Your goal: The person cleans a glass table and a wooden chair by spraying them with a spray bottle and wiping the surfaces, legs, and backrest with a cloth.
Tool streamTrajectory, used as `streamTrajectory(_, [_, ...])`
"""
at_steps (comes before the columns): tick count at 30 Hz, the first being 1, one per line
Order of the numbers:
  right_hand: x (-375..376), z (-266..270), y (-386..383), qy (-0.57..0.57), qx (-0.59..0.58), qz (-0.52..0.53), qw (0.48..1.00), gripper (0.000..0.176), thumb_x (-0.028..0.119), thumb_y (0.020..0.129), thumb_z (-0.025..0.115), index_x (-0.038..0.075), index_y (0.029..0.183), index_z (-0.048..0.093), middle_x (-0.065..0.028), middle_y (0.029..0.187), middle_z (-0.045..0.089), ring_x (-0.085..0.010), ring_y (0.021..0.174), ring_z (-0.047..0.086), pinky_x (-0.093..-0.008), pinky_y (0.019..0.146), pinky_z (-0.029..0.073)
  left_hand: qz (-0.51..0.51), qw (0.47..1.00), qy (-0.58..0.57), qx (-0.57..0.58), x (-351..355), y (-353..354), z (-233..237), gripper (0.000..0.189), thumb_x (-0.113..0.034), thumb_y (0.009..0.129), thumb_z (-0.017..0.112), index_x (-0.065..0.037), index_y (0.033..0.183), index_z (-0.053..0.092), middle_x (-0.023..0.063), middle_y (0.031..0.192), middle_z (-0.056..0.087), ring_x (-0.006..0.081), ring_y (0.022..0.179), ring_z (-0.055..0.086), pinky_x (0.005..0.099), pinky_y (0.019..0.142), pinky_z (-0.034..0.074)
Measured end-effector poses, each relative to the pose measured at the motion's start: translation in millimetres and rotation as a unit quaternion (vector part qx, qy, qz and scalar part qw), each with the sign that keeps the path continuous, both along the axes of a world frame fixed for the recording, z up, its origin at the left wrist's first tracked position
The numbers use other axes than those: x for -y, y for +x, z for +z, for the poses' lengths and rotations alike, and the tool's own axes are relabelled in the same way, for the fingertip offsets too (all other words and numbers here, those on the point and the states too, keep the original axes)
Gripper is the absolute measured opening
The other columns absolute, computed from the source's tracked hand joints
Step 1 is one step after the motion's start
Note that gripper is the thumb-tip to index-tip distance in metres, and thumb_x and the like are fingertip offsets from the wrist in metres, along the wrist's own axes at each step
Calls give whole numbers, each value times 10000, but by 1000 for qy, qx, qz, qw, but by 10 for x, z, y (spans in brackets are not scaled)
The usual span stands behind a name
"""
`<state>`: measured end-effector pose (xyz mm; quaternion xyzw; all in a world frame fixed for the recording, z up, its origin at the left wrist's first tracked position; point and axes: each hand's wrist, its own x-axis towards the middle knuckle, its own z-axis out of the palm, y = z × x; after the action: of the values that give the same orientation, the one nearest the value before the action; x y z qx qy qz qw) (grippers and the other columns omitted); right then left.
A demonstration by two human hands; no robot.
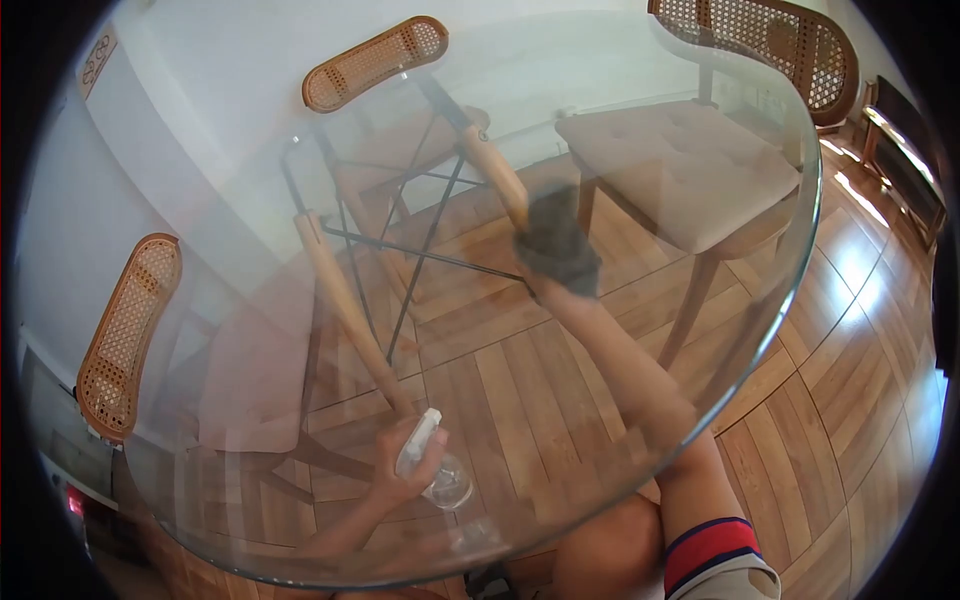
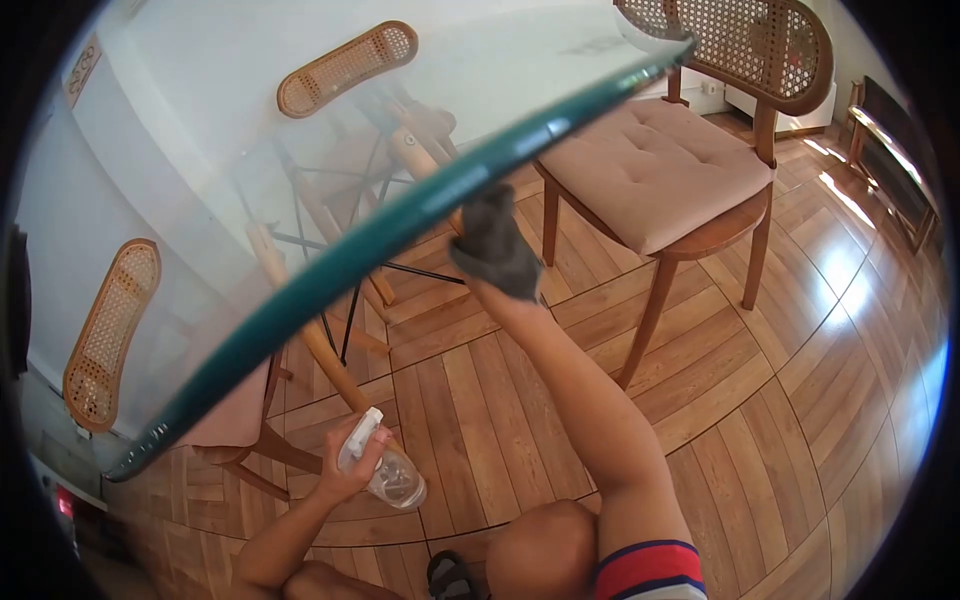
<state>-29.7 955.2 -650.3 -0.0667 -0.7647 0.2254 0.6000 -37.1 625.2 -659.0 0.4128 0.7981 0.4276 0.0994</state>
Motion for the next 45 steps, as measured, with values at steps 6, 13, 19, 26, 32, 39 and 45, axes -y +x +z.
streamTrajectory(6, [-185, -1061, 435, -71, 34, 36, 996, 111, 108, 825, 667, 43, 914, 681, -172, 1039, 609, -363, 952, 599, -428, 809, 492, -29, 999, -1, -31, 93, -99, -154, 213, -157, 929, 596, 16, 816, 648, 47, 693, 564, 115, 617, 518, 284, 555, 398])
streamTrajectory(13, [-136, 449, -69, -166, 174, 147, 959, 421, 394, 937, 525, 0, 1031, 638, -211, 1018, 631, -371, 966, 595, -411, 853, 462, -3, 1000, 5, 16, -136, 112, -73, 170, -111, 904, 612, 21, 807, 658, 84, 691, 595, 160, 640, 566, 312, 579, 426])
streamTrajectory(19, [-229, 242, 240, -306, 135, 273, 902, 528, 426, 975, 458, -40, 1176, 602, -217, 1088, 644, -287, 1031, 598, -363, 948, 425, -2, 1000, 0, 30, -211, 49, -111, 199, -131, 905, 618, 36, 800, 653, 87, 686, 589, 169, 637, 563, 317, 584, 426])
streamTrajectory(26, [-176, -1377, 760, -79, 29, 55, 995, 306, 199, 957, 445, -19, 1100, 606, -246, 1043, 626, -403, 1052, 558, -405, 949, 417, -20, 999, -43, -6, -248, 65, -163, 198, -149, 899, 626, 24, 808, 655, 101, 702, 595, 201, 650, 577, 334, 600, 440])
streamTrajectory(32, [-338, -1113, 947, -417, 304, 169, 840, 692, 580, 963, 320, -24, 1087, 635, -243, 1031, 647, -362, 1084, 578, -414, 956, 396, -57, 996, -64, 0, -346, 93, -173, 192, -142, 898, 627, 28, 813, 653, 111, 718, 606, 208, 660, 587, 338, 603, 446])
streamTrajectory(39, [-503, -1184, 585, -523, 220, 220, 794, 682, 567, 975, 308, -5, 1230, 580, -192, 1189, 621, -289, 1097, 572, -365, 998, 392, -129, 990, -58, -20, -1032, 348, -300, 203, -142, 903, 621, 35, 807, 645, 117, 714, 601, 206, 654, 580, 337, 592, 438])
streamTrajectory(45, [-847, -2359, 1126, -552, 402, 259, 683, 516, 412, 988, 341, 53, 1279, 569, -143, 1283, 573, -238, 1169, 525, -364, 1031, 372, -120, 992, -33, 35, -1432, 491, -877, 211, -167, 915, 615, 17, 815, 639, 84, 685, 579, 162, 628, 554, 323, 569, 427])
